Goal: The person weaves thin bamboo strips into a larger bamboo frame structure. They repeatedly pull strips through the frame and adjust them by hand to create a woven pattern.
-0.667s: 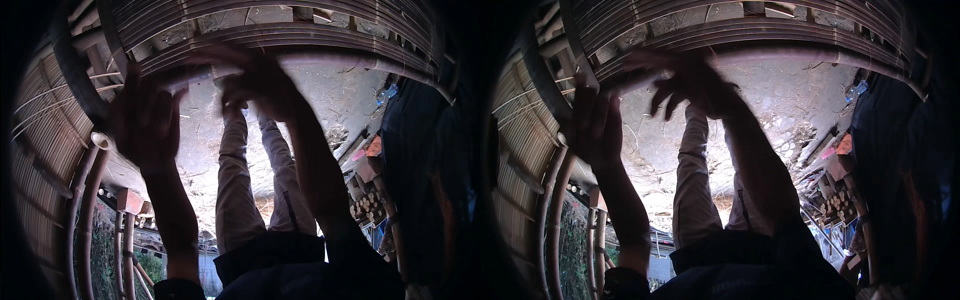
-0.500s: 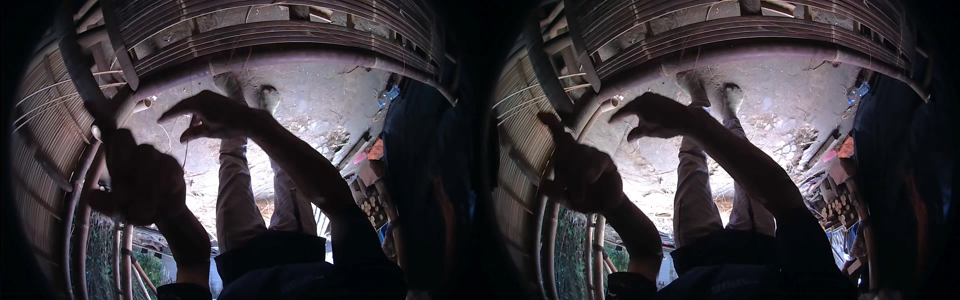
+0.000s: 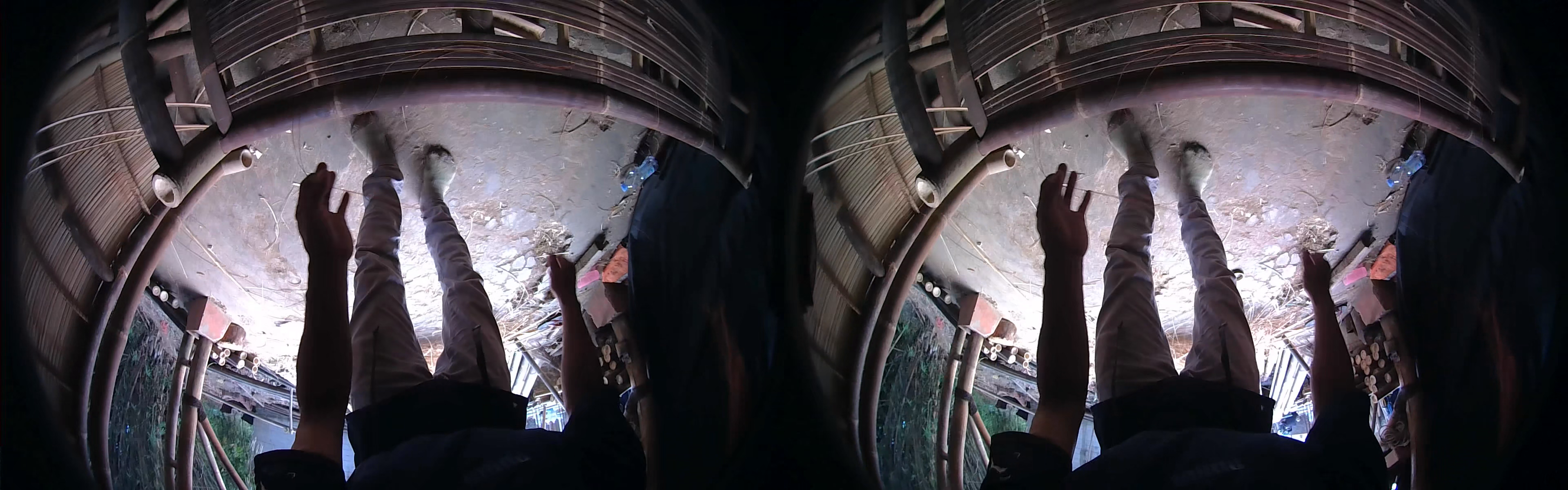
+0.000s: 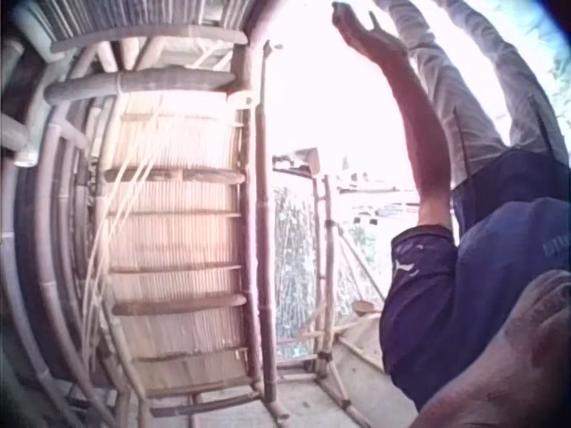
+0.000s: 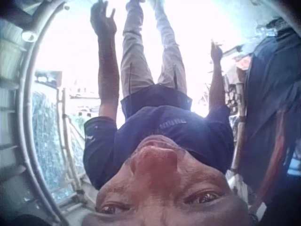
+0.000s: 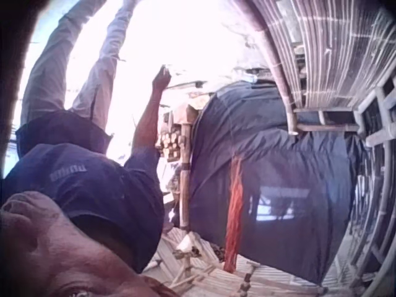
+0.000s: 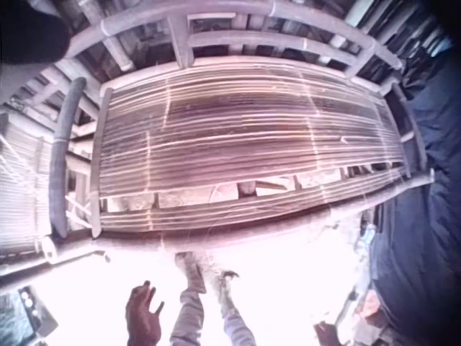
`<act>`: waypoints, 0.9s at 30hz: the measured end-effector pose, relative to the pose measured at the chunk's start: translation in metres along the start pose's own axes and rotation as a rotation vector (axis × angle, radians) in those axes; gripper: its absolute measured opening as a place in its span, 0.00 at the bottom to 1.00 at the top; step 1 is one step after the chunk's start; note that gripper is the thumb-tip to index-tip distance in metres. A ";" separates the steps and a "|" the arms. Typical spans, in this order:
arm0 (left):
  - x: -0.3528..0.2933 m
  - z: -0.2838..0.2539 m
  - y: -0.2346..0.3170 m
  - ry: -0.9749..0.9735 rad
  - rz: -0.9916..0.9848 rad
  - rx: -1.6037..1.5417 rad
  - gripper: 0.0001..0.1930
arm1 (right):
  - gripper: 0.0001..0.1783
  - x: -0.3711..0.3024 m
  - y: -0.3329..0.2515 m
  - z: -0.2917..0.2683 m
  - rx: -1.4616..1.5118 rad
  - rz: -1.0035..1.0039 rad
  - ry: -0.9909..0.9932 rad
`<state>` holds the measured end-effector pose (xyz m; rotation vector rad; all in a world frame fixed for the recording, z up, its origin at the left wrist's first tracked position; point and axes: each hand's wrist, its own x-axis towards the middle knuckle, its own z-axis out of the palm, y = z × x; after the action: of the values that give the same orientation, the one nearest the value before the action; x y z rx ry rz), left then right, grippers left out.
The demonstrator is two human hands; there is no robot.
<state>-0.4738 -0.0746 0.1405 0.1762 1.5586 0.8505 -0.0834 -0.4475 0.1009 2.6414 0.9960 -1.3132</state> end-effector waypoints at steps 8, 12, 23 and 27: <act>-0.032 0.018 -0.030 0.005 -0.191 -0.334 0.13 | 0.24 -0.365 0.171 -0.086 -0.589 0.631 -0.490; -0.065 -0.011 -0.088 0.070 -0.088 0.163 0.16 | 0.23 -0.402 0.220 -0.096 -0.700 0.753 -1.047; -0.205 -0.010 -0.139 -1.167 -0.130 1.031 0.12 | 0.43 0.099 -0.330 0.015 0.958 0.195 -0.891; -0.183 -0.018 -0.113 -1.511 -0.019 1.204 0.13 | 0.37 0.132 -0.475 0.015 1.090 -0.021 -1.050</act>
<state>-0.4128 -0.2664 0.2173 1.3049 0.3779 -0.4189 -0.2995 -0.0040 0.1121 1.5954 0.0974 -3.3029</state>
